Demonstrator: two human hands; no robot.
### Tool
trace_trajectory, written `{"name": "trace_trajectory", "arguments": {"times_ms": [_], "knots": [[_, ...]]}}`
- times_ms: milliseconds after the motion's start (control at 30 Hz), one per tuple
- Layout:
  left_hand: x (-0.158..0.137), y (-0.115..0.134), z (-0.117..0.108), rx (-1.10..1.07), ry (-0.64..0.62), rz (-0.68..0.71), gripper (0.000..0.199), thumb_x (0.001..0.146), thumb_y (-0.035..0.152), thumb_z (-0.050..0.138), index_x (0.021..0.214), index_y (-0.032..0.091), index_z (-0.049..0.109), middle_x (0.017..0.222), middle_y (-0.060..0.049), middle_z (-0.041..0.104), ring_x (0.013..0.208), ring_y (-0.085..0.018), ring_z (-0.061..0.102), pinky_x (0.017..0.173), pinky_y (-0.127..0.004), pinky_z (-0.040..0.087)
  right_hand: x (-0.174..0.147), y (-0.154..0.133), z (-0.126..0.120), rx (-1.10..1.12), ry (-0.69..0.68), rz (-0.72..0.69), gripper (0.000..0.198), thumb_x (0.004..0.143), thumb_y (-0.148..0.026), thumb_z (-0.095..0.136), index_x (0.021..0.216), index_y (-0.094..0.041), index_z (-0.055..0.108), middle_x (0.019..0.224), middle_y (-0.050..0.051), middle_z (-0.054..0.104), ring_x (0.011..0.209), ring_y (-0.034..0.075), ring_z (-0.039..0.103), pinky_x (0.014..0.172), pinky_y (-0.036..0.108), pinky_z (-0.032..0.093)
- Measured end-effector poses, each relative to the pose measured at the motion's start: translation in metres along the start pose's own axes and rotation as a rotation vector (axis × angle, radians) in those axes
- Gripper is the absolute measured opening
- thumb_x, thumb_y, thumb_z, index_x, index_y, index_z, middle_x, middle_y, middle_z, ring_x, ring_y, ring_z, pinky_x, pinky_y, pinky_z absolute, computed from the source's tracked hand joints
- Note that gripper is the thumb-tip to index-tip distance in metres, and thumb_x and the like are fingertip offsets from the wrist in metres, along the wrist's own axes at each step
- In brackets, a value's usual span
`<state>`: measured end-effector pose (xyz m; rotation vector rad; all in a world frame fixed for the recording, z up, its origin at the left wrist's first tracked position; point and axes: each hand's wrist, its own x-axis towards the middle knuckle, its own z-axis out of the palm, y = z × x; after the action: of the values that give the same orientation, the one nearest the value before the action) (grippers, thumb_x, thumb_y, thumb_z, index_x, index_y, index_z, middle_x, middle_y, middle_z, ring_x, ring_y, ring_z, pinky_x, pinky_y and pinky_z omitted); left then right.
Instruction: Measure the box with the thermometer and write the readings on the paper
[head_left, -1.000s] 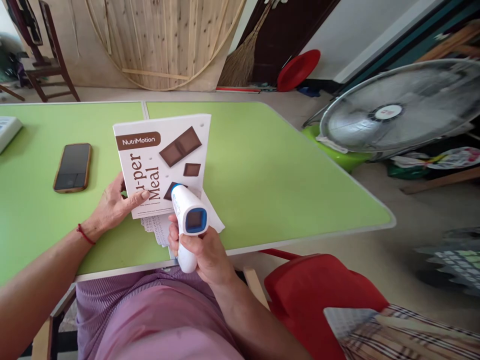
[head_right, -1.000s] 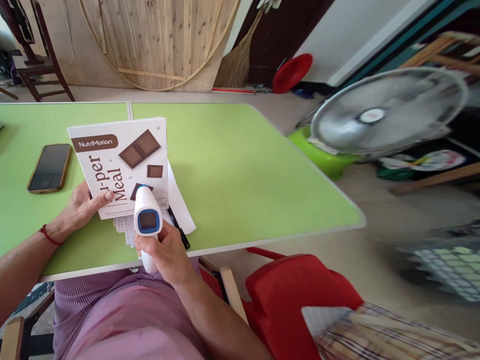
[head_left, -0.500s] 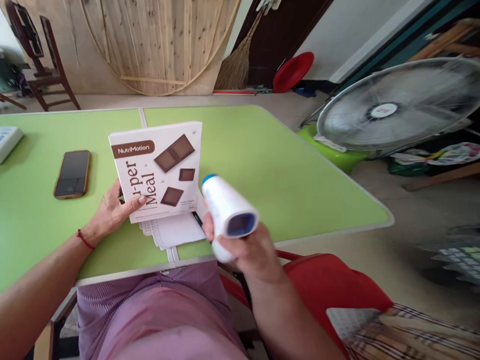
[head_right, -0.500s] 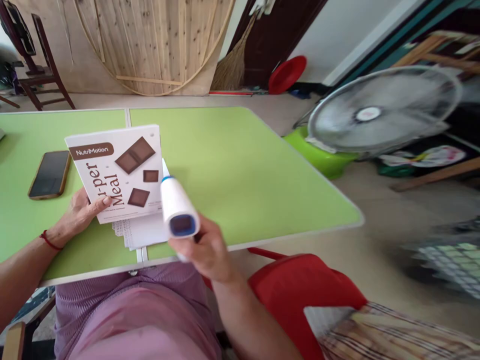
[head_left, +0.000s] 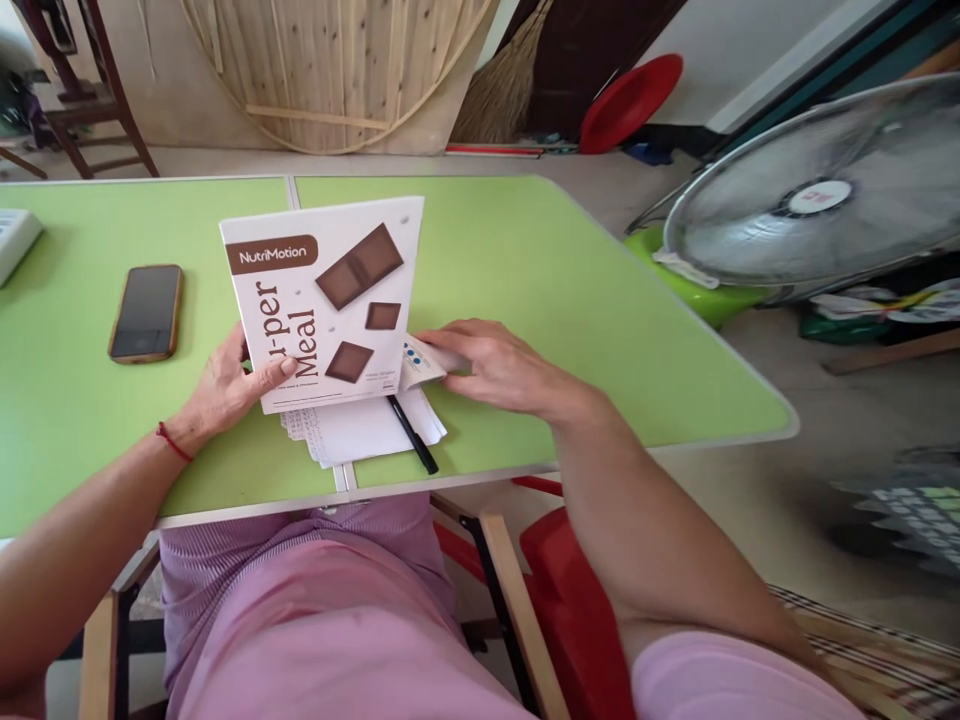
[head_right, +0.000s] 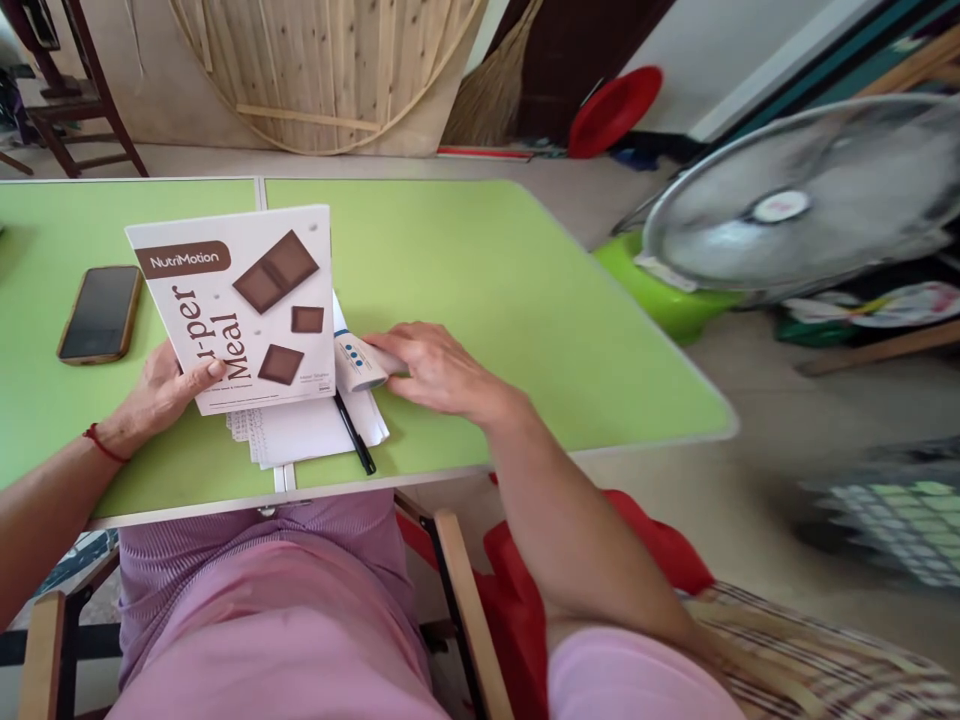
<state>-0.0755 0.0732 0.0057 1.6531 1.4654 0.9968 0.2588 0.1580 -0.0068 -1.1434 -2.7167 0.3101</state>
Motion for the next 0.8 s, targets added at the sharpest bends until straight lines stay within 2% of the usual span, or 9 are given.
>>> {"name": "trace_trajectory", "arguments": {"times_ms": [100, 200, 267, 333, 400, 467, 533, 633, 800], "knots": [[0.001, -0.001, 0.000, -0.008, 0.006, 0.025, 0.072, 0.077, 0.075, 0.066, 0.119, 0.017, 0.061, 0.124, -0.014, 0.070, 0.115, -0.035, 0.066, 0.096, -0.048, 0.056, 0.008, 0.009, 0.006, -0.019, -0.008, -0.010, 0.053, 0.082, -0.019, 0.056, 0.134, -0.017, 0.065, 0.101, 0.012, 0.072, 0.093, 0.028, 0.067, 0.087, 0.043, 0.054], [0.001, -0.002, 0.001, 0.008, 0.012, 0.020, 0.072, 0.076, 0.076, 0.068, 0.116, 0.016, 0.062, 0.120, -0.015, 0.071, 0.112, -0.035, 0.067, 0.096, -0.051, 0.055, 0.008, 0.016, 0.013, -0.001, 0.024, -0.037, 0.053, 0.082, -0.020, 0.059, 0.134, -0.021, 0.064, 0.110, 0.010, 0.073, 0.100, 0.028, 0.068, 0.091, 0.044, 0.056], [-0.001, -0.003, 0.002, 0.000, 0.016, 0.022, 0.074, 0.074, 0.076, 0.070, 0.117, 0.015, 0.062, 0.118, -0.015, 0.071, 0.110, -0.035, 0.068, 0.093, -0.051, 0.057, 0.003, 0.015, 0.015, -0.010, 0.091, -0.061, 0.054, 0.079, -0.018, 0.061, 0.133, -0.023, 0.064, 0.122, 0.010, 0.071, 0.112, 0.031, 0.066, 0.097, 0.048, 0.056], [-0.003, -0.004, 0.002, -0.022, 0.037, 0.038, 0.076, 0.073, 0.076, 0.071, 0.117, 0.015, 0.061, 0.118, -0.016, 0.071, 0.107, -0.034, 0.069, 0.089, -0.050, 0.059, -0.005, 0.008, 0.014, -0.027, 0.224, -0.075, 0.051, 0.079, -0.015, 0.061, 0.130, -0.022, 0.066, 0.129, 0.011, 0.068, 0.121, 0.033, 0.063, 0.102, 0.052, 0.055], [-0.003, -0.004, 0.001, -0.009, 0.076, 0.053, 0.077, 0.072, 0.076, 0.072, 0.116, 0.014, 0.060, 0.117, -0.017, 0.071, 0.104, -0.032, 0.069, 0.084, -0.048, 0.060, -0.014, -0.006, 0.011, -0.010, 0.389, -0.097, 0.039, 0.084, -0.013, 0.059, 0.121, -0.020, 0.069, 0.120, 0.013, 0.071, 0.114, 0.030, 0.067, 0.098, 0.049, 0.058], [-0.003, -0.006, -0.001, 0.037, 0.121, 0.069, 0.078, 0.072, 0.077, 0.072, 0.117, 0.014, 0.060, 0.116, -0.017, 0.071, 0.103, -0.032, 0.070, 0.081, -0.047, 0.061, -0.022, -0.025, 0.009, 0.065, 0.461, -0.142, 0.022, 0.091, -0.015, 0.058, 0.109, -0.019, 0.071, 0.100, 0.010, 0.074, 0.090, 0.022, 0.071, 0.083, 0.038, 0.062], [-0.001, -0.010, -0.004, 0.076, 0.181, 0.092, 0.081, 0.072, 0.077, 0.073, 0.121, 0.014, 0.058, 0.118, -0.017, 0.071, 0.103, -0.031, 0.070, 0.084, -0.047, 0.061, -0.026, -0.044, 0.011, 0.127, 0.391, -0.158, 0.012, 0.094, -0.019, 0.060, 0.100, -0.017, 0.070, 0.087, 0.006, 0.074, 0.072, 0.017, 0.069, 0.070, 0.030, 0.059], [0.005, -0.017, -0.007, 0.105, 0.251, 0.155, 0.085, 0.072, 0.077, 0.072, 0.126, 0.014, 0.055, 0.122, -0.017, 0.069, 0.107, -0.031, 0.069, 0.090, -0.048, 0.061, -0.027, -0.062, 0.019, 0.074, 0.262, -0.079, 0.013, 0.092, -0.026, 0.066, 0.099, -0.016, 0.070, 0.080, 0.005, 0.073, 0.066, 0.016, 0.065, 0.063, 0.029, 0.052], [0.014, -0.028, -0.010, 0.172, 0.169, 0.257, 0.071, 0.083, 0.074, 0.064, 0.125, 0.018, 0.055, 0.123, -0.014, 0.068, 0.110, -0.029, 0.068, 0.092, -0.045, 0.061, -0.022, -0.066, 0.031, -0.003, 0.216, -0.030, 0.036, 0.090, -0.016, 0.056, 0.123, -0.016, 0.071, 0.083, 0.007, 0.072, 0.065, 0.017, 0.063, 0.061, 0.028, 0.048]]}}
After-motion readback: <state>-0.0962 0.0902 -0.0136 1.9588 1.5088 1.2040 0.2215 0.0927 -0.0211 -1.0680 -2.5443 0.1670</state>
